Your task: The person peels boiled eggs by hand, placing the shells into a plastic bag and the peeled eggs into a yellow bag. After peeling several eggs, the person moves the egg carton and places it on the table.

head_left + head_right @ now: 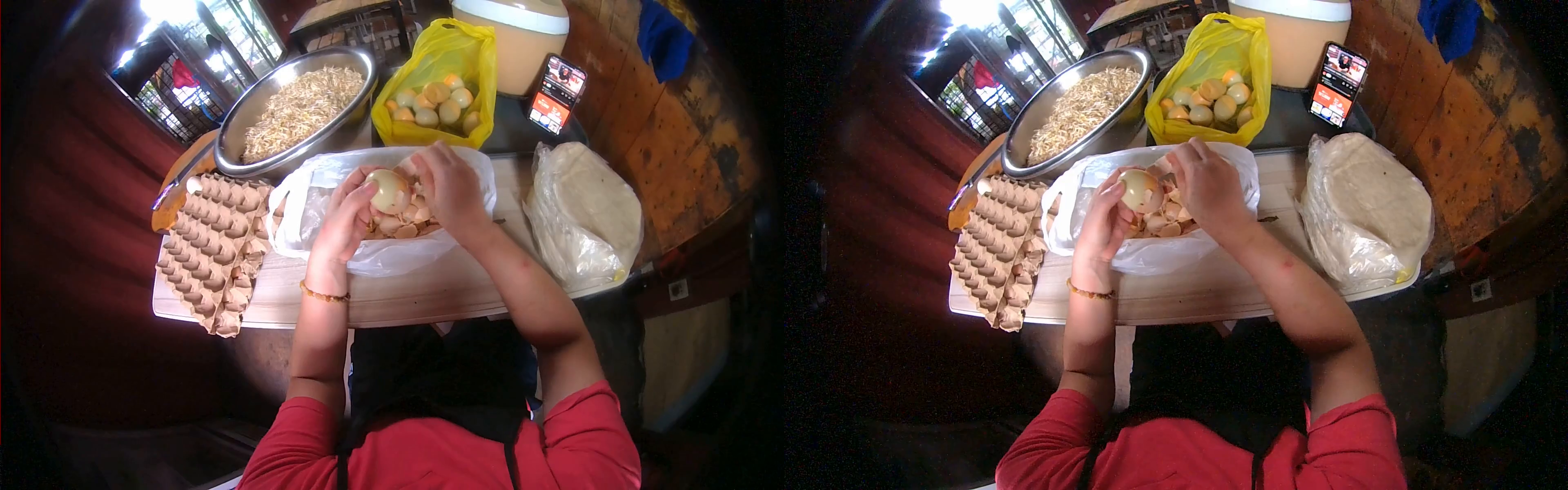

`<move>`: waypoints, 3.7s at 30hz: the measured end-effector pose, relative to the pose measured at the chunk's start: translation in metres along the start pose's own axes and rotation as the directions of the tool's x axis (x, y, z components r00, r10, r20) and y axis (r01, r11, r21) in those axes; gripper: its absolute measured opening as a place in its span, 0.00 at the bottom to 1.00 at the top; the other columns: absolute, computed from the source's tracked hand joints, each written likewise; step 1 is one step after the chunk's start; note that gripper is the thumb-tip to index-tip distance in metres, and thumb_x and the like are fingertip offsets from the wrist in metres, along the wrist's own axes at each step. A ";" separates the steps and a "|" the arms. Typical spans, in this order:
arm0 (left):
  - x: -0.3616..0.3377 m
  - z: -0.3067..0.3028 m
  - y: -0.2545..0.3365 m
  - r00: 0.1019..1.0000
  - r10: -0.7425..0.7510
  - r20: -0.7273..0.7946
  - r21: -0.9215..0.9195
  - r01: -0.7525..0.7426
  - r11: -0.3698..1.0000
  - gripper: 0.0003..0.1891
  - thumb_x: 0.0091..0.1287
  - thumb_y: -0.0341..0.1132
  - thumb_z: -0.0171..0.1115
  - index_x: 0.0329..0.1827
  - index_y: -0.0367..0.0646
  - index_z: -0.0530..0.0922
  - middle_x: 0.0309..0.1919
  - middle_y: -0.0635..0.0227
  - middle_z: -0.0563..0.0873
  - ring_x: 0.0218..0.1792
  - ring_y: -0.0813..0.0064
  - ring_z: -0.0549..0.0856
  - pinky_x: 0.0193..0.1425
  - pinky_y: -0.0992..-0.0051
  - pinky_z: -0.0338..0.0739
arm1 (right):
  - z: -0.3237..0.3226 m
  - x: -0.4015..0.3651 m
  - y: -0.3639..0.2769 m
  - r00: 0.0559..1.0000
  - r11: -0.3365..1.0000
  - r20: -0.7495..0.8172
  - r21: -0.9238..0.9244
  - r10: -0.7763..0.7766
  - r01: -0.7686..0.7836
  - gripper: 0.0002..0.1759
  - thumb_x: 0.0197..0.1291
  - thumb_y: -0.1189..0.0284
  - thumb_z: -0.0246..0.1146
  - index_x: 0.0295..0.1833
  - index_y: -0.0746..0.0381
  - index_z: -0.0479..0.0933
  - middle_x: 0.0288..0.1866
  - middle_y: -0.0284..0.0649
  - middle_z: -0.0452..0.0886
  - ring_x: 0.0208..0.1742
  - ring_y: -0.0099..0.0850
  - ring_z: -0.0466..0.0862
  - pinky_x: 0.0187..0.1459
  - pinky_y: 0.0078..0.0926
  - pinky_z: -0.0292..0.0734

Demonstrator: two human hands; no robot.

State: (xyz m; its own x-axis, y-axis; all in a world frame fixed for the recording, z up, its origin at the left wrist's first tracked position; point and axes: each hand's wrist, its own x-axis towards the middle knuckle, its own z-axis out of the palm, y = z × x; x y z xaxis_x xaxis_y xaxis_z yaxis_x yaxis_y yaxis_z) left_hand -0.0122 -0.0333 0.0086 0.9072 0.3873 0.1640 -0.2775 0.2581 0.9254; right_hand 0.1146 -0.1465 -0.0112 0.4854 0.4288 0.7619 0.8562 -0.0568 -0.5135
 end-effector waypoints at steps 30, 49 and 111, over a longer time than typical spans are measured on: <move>0.006 -0.006 -0.010 0.996 -0.080 -0.050 0.148 0.087 0.985 0.12 0.70 0.34 0.61 0.49 0.36 0.75 0.32 0.68 0.84 0.21 0.84 0.80 0.20 0.89 0.65 | 0.003 -0.008 -0.008 0.984 0.993 0.133 0.007 -0.117 0.117 0.07 0.65 0.68 0.58 0.41 0.61 0.71 0.31 0.46 0.79 0.33 0.47 0.82 0.32 0.41 0.77; 0.004 -0.008 -0.004 0.990 -0.133 -0.048 -0.100 0.128 0.987 0.18 0.70 0.35 0.59 0.58 0.35 0.70 0.42 0.64 0.85 0.35 0.79 0.86 0.28 0.88 0.75 | -0.003 0.003 0.004 0.895 0.858 0.264 0.282 0.360 -0.429 0.19 0.72 0.63 0.51 0.38 0.69 0.74 0.28 0.54 0.80 0.32 0.51 0.81 0.37 0.40 0.73; 0.209 0.004 0.016 0.957 0.174 0.233 0.968 -0.245 0.048 0.20 0.56 0.40 0.71 0.50 0.38 0.81 0.38 0.53 0.87 0.42 0.61 0.87 0.45 0.67 0.80 | -0.013 -0.007 -0.012 0.899 0.924 0.270 -0.068 -0.346 0.376 0.10 0.61 0.64 0.61 0.38 0.60 0.78 0.41 0.37 0.80 0.45 0.36 0.80 0.54 0.34 0.68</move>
State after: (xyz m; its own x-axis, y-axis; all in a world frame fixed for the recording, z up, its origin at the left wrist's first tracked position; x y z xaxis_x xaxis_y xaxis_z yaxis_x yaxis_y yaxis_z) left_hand 0.1743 0.0481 0.0591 0.8932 0.2089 0.3981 0.0705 -0.9396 0.3348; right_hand 0.1038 -0.1606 -0.0052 0.0925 0.6488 0.7553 0.9858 0.0470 -0.1611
